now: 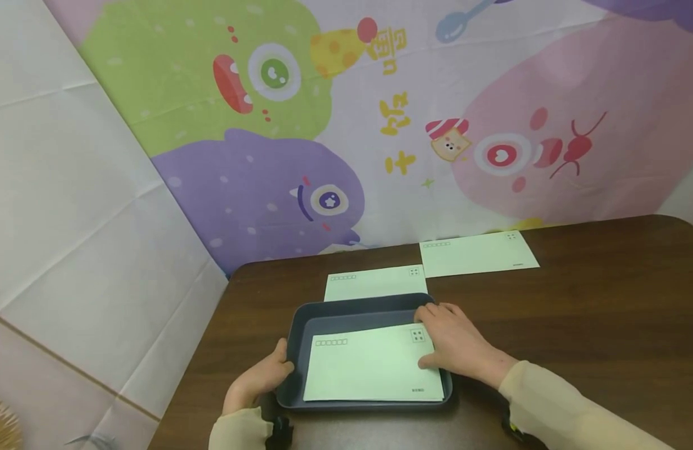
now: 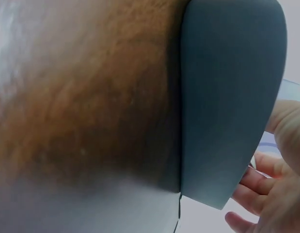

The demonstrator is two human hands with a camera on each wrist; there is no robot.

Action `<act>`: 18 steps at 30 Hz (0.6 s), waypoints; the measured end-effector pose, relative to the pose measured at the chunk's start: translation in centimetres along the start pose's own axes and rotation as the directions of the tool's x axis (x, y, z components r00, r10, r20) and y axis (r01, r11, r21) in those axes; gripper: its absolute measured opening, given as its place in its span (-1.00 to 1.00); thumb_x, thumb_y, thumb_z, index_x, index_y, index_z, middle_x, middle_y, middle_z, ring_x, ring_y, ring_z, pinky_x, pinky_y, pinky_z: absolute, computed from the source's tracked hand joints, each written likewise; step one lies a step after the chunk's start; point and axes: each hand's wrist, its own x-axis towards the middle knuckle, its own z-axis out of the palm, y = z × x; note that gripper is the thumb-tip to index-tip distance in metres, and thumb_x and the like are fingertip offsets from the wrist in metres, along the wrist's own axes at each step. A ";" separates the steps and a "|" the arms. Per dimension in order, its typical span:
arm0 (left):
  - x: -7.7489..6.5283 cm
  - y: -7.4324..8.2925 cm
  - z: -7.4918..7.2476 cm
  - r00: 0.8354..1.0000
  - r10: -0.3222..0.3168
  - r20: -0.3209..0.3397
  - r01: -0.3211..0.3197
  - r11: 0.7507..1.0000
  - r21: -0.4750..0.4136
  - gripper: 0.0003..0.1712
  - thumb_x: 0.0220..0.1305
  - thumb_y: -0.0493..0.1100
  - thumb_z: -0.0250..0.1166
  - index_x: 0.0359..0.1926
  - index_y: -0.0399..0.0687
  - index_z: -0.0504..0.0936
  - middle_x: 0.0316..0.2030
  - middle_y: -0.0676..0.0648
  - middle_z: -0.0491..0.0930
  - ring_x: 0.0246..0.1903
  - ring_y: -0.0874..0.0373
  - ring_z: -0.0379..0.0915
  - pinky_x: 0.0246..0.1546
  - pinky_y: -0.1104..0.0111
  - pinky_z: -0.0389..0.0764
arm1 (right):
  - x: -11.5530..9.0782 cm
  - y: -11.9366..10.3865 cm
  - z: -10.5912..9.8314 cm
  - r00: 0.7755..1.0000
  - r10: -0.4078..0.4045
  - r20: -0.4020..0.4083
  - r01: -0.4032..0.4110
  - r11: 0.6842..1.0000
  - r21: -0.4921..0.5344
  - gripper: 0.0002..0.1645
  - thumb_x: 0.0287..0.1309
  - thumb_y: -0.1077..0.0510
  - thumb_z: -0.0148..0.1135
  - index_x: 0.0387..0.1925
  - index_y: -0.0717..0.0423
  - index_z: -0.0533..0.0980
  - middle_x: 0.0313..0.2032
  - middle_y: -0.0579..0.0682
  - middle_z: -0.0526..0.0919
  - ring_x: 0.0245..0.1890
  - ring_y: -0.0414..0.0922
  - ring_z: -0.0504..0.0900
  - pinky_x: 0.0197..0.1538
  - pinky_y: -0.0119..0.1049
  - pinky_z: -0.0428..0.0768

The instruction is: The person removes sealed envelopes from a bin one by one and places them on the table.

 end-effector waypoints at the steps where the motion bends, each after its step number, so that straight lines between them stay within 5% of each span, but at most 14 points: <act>1: 0.0 0.0 0.0 1.000 -0.001 0.000 0.001 1.000 0.001 -0.23 0.26 -0.29 -0.16 0.30 -0.55 -0.39 0.33 -0.46 -0.43 0.33 -0.29 -0.49 0.27 -0.12 -0.28 | 0.0 0.0 0.0 1.000 0.004 -0.004 -0.004 1.000 0.021 -0.31 -0.46 -0.05 0.53 -0.21 0.10 0.42 -0.30 -0.08 0.50 -0.19 -0.08 0.50 0.13 0.03 0.29; 11: 0.0 0.0 0.1 1.000 0.005 -0.004 -0.005 1.000 -0.004 -0.22 0.25 -0.30 -0.16 0.30 -0.55 -0.39 0.33 -0.45 -0.43 0.33 -0.29 -0.47 0.26 -0.13 -0.26 | -0.2 -0.3 -0.1 0.996 0.087 0.005 -0.085 0.958 0.273 -0.34 -0.26 0.14 0.47 -0.09 0.01 0.31 -0.40 -0.17 0.62 -0.15 -0.02 0.58 0.14 -0.01 0.28; 18: 0.0 0.1 0.1 1.000 0.012 -0.003 -0.012 1.000 0.001 -0.22 0.22 -0.31 -0.16 0.31 -0.55 -0.38 0.34 -0.46 -0.40 0.34 -0.29 -0.40 0.26 -0.13 -0.20 | -0.3 -0.4 -0.1 0.990 0.140 -0.002 -0.128 0.911 0.392 -0.34 -0.19 0.24 0.41 -0.02 0.04 0.28 -0.32 -0.06 0.65 -0.38 -0.23 0.55 -0.41 -0.40 0.46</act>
